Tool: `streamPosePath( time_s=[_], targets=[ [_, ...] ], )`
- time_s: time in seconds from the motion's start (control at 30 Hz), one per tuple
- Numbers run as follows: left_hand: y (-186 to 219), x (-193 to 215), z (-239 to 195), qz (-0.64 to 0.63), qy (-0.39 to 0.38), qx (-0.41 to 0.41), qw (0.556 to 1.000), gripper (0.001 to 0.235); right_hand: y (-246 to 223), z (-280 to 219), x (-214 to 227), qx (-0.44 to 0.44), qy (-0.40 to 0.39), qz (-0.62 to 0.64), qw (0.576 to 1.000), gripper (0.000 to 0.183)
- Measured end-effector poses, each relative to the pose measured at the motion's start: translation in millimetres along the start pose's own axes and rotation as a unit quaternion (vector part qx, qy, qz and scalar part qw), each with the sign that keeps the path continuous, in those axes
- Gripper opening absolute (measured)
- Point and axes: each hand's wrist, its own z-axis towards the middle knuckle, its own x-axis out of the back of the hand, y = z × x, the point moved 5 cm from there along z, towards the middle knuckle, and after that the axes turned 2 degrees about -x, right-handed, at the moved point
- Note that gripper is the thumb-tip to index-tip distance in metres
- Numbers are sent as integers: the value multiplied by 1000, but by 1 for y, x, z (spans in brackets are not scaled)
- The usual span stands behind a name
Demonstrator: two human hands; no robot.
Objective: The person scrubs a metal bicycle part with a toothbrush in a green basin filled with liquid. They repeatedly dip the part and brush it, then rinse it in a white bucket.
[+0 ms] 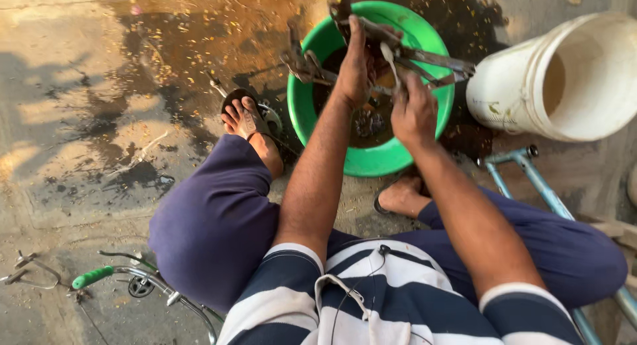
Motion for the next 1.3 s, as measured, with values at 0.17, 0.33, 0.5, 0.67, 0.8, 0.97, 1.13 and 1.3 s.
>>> streamPosePath(
  time_s=[0.17,0.33,0.5,0.67,0.8,0.97,1.13,1.3],
  targets=[
    [20,0,1,38,33,-3,999,93,-2,10,22,82,23,-72,994,23],
    [8,2,-9,42,9,4,999,88,6,-8,34,92,16,-68,993,23],
    [3,9,1,233,96,10,968,72,25,-3,34,85,59,-161,982,22],
    [13,11,4,151,181,-154,960,49,42,-49,-4,-75,-14,6,997,16],
    [19,20,-4,185,78,-157,967,42,31,-61,-18,-84,15,92,992,21],
    [21,16,-3,44,-34,-74,996,39,20,-7,-19,-75,-22,123,989,16],
    [13,9,-11,52,-46,-59,996,33,2,-1,-29,4,-6,92,996,8],
    [4,0,-6,54,-50,-42,996,32,7,7,-23,-85,2,111,990,8]
  ],
)
